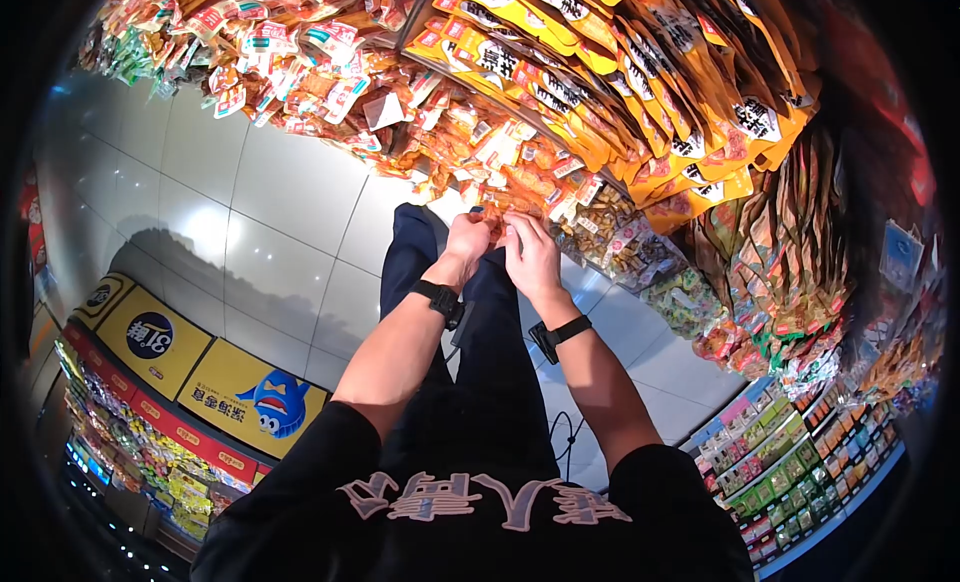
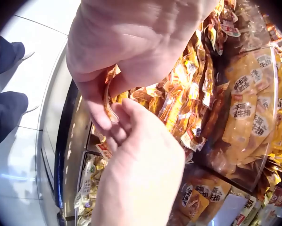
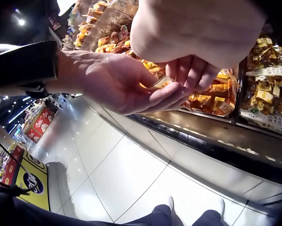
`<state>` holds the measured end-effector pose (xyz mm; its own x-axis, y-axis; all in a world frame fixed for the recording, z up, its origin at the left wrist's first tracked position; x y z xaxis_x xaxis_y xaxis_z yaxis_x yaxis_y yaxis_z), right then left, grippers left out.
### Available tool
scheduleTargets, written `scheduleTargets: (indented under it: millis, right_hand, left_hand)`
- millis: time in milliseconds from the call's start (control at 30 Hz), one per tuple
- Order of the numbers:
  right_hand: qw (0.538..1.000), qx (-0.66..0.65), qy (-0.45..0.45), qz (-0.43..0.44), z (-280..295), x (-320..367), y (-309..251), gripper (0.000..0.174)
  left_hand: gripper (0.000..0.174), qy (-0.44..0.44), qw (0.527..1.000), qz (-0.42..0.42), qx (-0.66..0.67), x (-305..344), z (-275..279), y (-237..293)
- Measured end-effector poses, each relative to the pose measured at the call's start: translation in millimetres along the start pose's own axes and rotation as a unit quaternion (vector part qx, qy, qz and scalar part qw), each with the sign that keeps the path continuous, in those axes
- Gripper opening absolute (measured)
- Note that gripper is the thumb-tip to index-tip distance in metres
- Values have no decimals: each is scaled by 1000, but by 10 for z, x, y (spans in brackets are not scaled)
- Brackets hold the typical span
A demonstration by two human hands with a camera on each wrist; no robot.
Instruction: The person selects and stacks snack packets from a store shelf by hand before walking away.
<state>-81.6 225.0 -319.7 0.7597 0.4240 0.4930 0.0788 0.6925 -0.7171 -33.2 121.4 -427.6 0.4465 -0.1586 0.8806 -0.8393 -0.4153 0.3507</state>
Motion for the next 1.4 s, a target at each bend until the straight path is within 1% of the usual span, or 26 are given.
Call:
scheduleTargets:
  millis: [67,100,133,200,233,300,333,400,433,467,533,567,600,667,700,800,867,933,1000,1033,1067,1133,1167,1233,1300,1400]
  right_hand:
    - [995,42,53,72,61,-6,-84,23]
    - [995,61,25,80,13,-25,-56,29]
    - [995,69,6,75,-31,-42,-14,32]
    - [994,82,-31,68,-134,-86,43,38]
    - [991,99,-65,56,-177,-101,81,45]
    - [984,150,-71,60,-244,-109,88,46]
    - [980,177,-73,60,-264,-107,99,47]
    - [972,227,-55,22,-287,-223,157,48]
    - [967,250,-46,2,-288,-278,154,49]
    - [970,235,-61,-15,-290,-323,165,49]
    - [974,205,-86,-51,-211,-370,101,50]
    - [980,176,-80,-45,-131,-338,20,49]
    - [984,157,-81,-27,-98,-300,4,48]
    - [990,115,-83,13,-91,-177,25,46]
    - [992,95,-85,20,-64,-95,-16,43]
    - [986,116,-117,20,10,149,-110,44]
    - [981,152,-112,38,-16,259,-101,46]
    - [970,200,-132,38,-81,309,-126,47]
    - [966,211,-149,22,-221,255,-23,47]
    - [967,214,-141,-6,-197,238,-85,46]
    - [969,240,-56,30,-273,160,37,42]
    - [951,301,-63,0,-304,9,89,34]
    - [954,291,-77,-15,-259,-30,-3,28]
    - [948,316,-47,3,-356,-119,29,27]
    - [944,328,13,20,-439,-197,42,27]
    - [950,310,3,-33,-557,-456,93,27]
  left_hand:
    - [19,9,1000,-3,17,114,-84,212]
    - [19,4,1000,-10,-15,-57,-33,124]
    - [20,19,999,-24,-40,-209,37,30]
    - [21,10,999,-37,-30,-270,79,-18]
    - [22,-5,999,-30,-30,-236,93,-16]
    - [22,-35,999,-17,-32,-102,102,-12]
    - [23,-30,998,-22,-47,-31,86,22]
    - [25,-20,996,-39,-74,43,38,123]
    - [30,-11,993,-57,-99,-61,70,79]
    - [29,-9,994,-48,-93,-130,107,-29]
    - [29,-11,996,-31,-84,0,62,75]
    - [34,-72,995,-31,-57,-213,106,-149]
    - [36,-80,996,-7,-46,-145,98,-112]
    - [39,-92,995,41,-26,170,123,-12]
    - [44,-86,991,51,-88,379,190,118]
    - [44,-67,991,32,-110,756,644,180]
    - [41,-32,988,-5,-151,1159,1009,299]
    - [37,15,993,-29,-116,1556,1455,322]
    - [37,51,994,-49,-89,2128,1776,376]
    - [36,73,993,-54,-75,2380,1953,345]
    - [35,93,992,-60,-62,2607,2111,314]
    - [34,130,988,-68,-40,3009,2371,221]
    - [33,141,986,-79,-28,3179,2480,173]
    - [33,163,982,-99,1,3460,2696,56]
    - [32,170,981,-94,11,3607,2909,-94]
    - [31,175,981,-80,26,3634,3223,-264]
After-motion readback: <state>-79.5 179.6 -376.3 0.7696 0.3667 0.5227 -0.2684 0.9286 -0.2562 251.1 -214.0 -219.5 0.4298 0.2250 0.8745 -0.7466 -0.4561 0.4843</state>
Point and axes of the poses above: each hand's wrist, its own x-axis away from the middle knuckle, its own z-axis out of the back of the hand, y = z × x, the point moved 6 cm from there along -x, towards the middle knuckle, and after that the axes turned 12 degrees about -y, right-handed, at the moved point
